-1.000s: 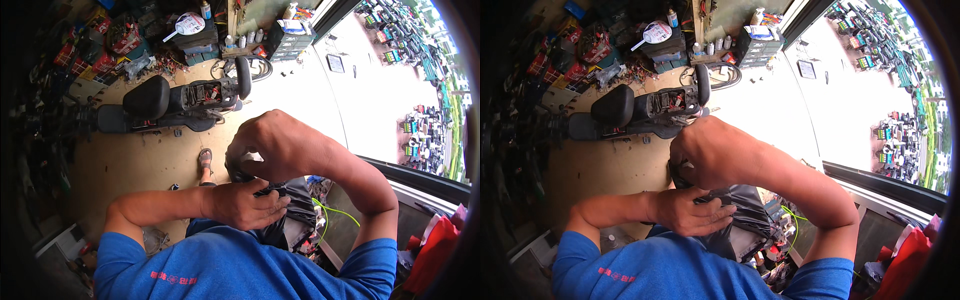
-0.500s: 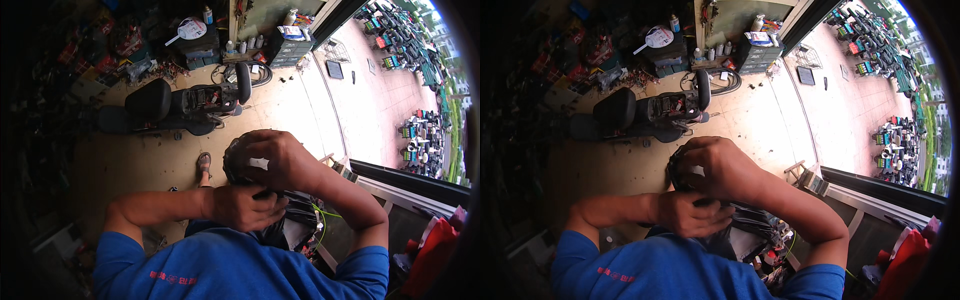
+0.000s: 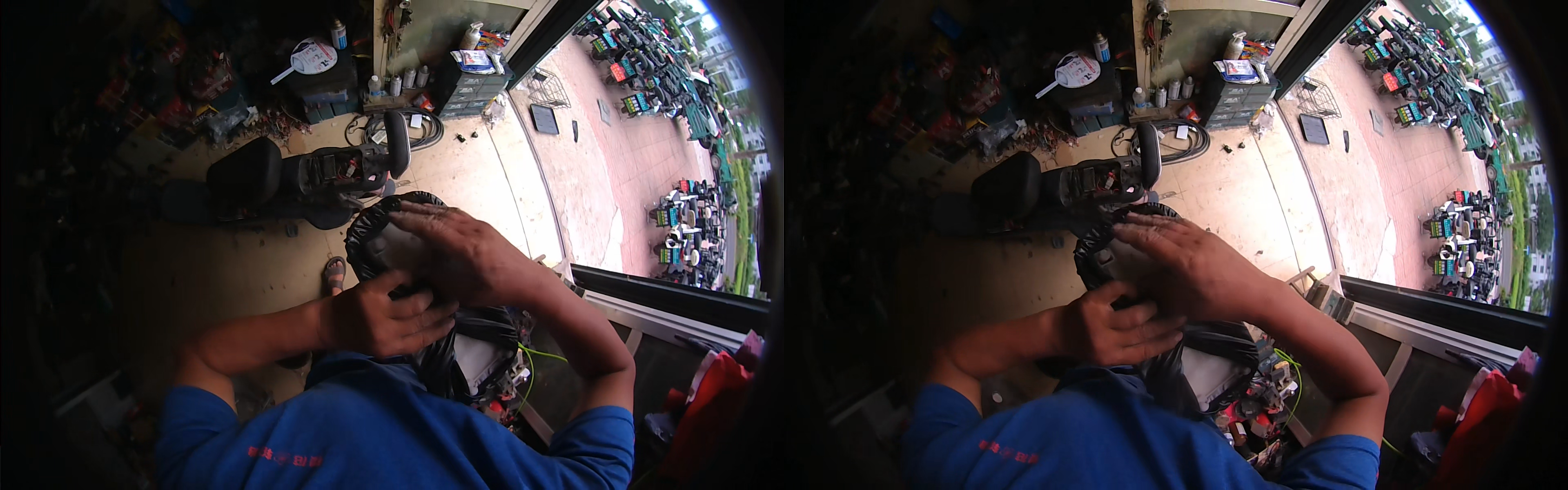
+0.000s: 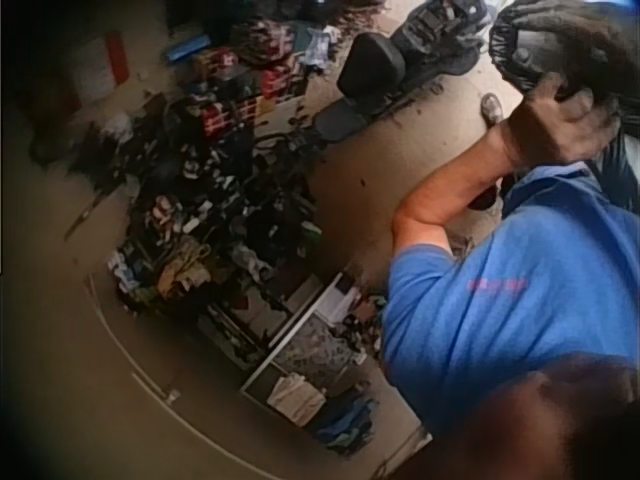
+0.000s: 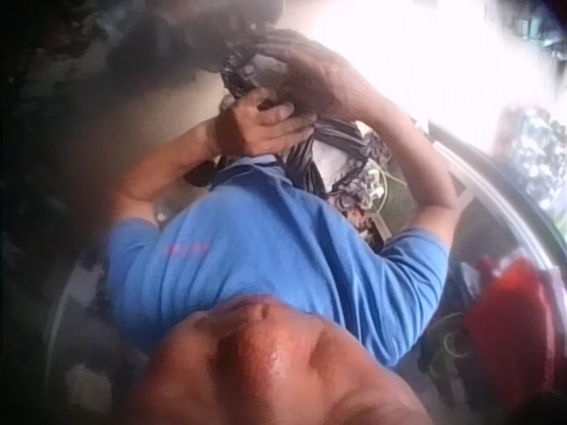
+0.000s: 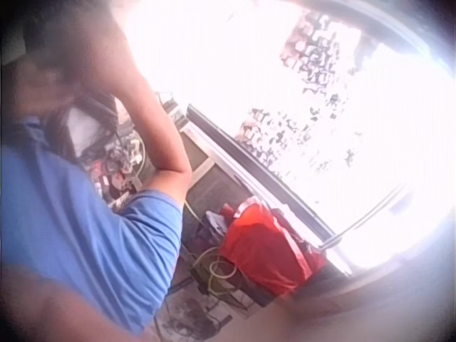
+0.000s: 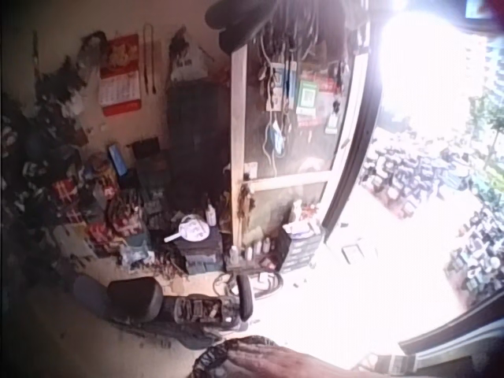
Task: The person fits a black cover over a motorcycle seat cushion by hand, stretching the material over the edges and pulling it tight against the plastic base.
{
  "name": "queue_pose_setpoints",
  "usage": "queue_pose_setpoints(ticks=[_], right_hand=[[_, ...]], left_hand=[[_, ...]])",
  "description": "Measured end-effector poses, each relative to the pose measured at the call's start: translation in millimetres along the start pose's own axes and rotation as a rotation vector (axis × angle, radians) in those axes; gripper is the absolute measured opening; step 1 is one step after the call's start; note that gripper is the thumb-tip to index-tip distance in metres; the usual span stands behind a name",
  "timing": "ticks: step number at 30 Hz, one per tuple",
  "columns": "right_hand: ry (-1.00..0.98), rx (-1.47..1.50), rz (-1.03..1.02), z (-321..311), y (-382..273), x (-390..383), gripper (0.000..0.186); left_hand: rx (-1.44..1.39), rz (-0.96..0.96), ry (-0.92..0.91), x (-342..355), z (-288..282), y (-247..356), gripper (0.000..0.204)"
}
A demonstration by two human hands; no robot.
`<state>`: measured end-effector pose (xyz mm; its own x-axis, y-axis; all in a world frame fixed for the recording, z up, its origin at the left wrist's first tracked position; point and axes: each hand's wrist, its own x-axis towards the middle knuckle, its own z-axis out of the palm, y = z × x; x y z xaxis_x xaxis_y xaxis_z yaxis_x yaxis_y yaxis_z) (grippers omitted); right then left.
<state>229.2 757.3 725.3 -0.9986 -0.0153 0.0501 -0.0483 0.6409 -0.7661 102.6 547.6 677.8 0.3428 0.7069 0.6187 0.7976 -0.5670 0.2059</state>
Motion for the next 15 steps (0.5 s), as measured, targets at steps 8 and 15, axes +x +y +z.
queue_pose_setpoints(ticks=[8,15], right_hand=[[0.555,0.299,0.198,-32.5,5.8,-62.8,0.036],[0.927,0.482,0.29,40.4,-6.0,-121.8,0.046]], left_hand=[[0.211,-0.207,0.042,-13.6,-5.8,-29.9,0.035],[0.323,-0.327,0.061,-7.5,-9.8,-35.6,0.031]])
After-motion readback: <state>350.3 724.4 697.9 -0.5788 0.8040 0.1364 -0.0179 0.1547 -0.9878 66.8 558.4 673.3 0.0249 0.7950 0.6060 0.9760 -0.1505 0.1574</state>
